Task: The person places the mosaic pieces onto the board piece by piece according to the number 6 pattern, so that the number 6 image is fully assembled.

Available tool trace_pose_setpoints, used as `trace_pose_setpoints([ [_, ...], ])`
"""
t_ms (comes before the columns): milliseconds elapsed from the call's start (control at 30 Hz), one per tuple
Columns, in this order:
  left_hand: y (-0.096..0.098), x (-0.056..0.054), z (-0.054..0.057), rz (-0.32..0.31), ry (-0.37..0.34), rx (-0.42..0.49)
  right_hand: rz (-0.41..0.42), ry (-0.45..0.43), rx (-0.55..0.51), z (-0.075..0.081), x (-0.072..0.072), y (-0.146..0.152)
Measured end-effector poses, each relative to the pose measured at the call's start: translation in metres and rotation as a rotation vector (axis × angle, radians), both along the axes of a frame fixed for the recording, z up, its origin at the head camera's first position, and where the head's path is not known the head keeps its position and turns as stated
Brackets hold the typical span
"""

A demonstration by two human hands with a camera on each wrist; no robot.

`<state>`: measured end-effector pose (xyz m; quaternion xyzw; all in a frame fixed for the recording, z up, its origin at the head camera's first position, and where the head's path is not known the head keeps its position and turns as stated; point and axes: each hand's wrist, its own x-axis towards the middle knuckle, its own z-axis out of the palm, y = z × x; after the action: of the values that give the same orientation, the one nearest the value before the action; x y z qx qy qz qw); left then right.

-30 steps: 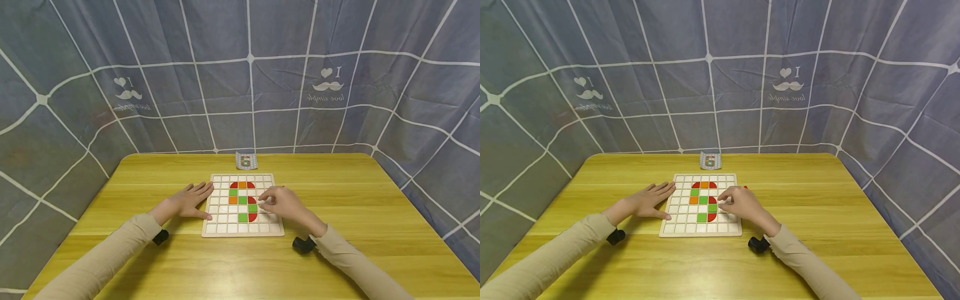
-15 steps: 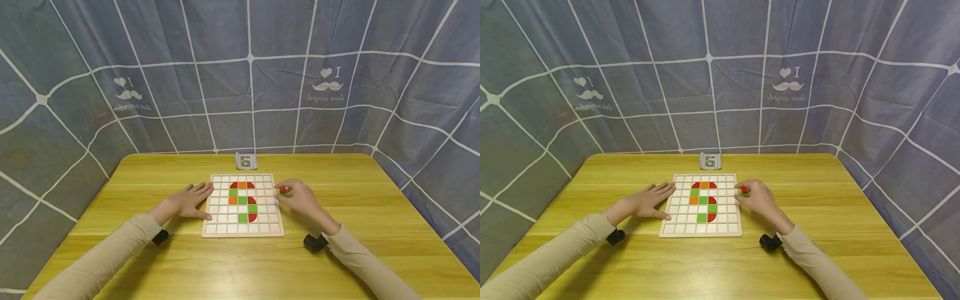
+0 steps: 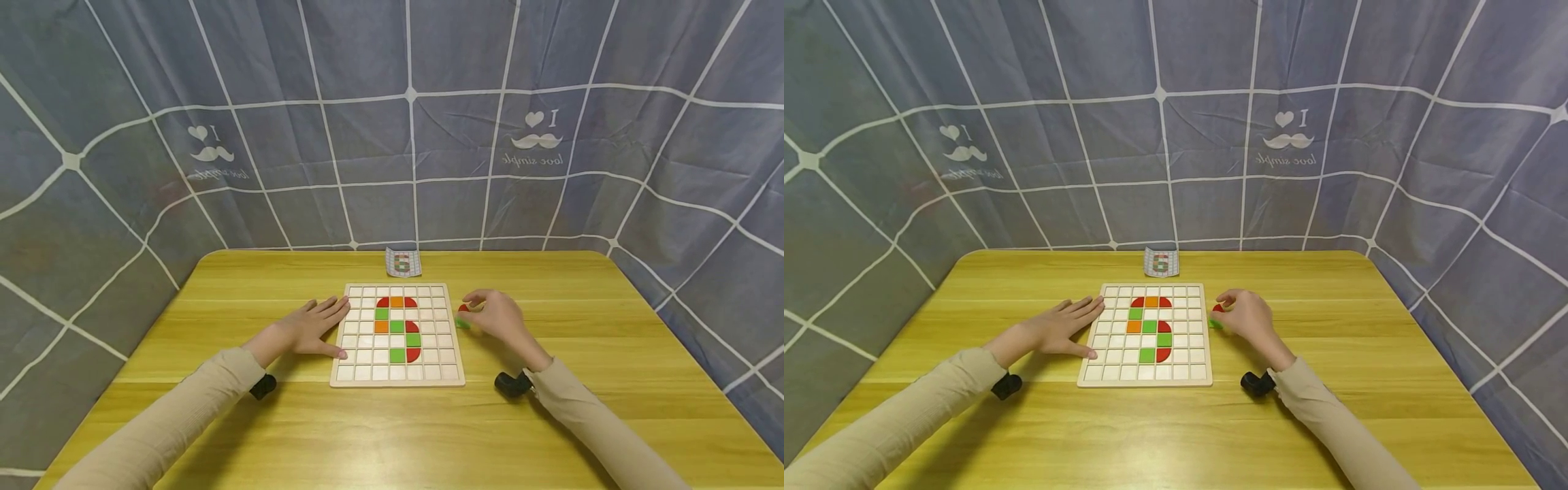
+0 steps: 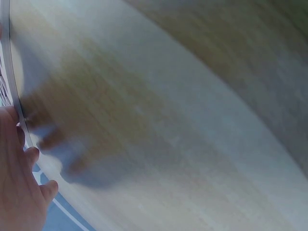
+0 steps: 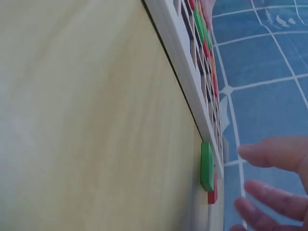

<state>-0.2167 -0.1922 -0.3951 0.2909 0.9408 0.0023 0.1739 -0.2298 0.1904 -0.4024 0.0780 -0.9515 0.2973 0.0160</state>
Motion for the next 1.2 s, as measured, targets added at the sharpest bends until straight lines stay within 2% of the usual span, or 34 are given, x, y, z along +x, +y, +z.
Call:
trace_pose_setpoints([
  [167,0.000,0.000,0.000,-0.005,-0.006,0.003,-0.049,-0.070,0.033,-0.004,-0.007,0.002],
  [667,0.000,0.000,0.000,0.004,-0.013,0.008,-0.091,-0.065,0.144,-0.004,-0.013,-0.004],
  [800,0.000,0.000,0.000,0.005,-0.012,0.011,-0.099,-0.082,0.146,-0.003,-0.014,-0.006],
  [967,0.000,0.000,0.000,0.002,-0.003,0.004,-0.089,-0.087,0.128,-0.001,-0.015,-0.007],
  [1200,0.000,0.000,0.001,0.002,0.002,-0.006,-0.034,-0.044,0.140,0.000,-0.014,-0.007],
])
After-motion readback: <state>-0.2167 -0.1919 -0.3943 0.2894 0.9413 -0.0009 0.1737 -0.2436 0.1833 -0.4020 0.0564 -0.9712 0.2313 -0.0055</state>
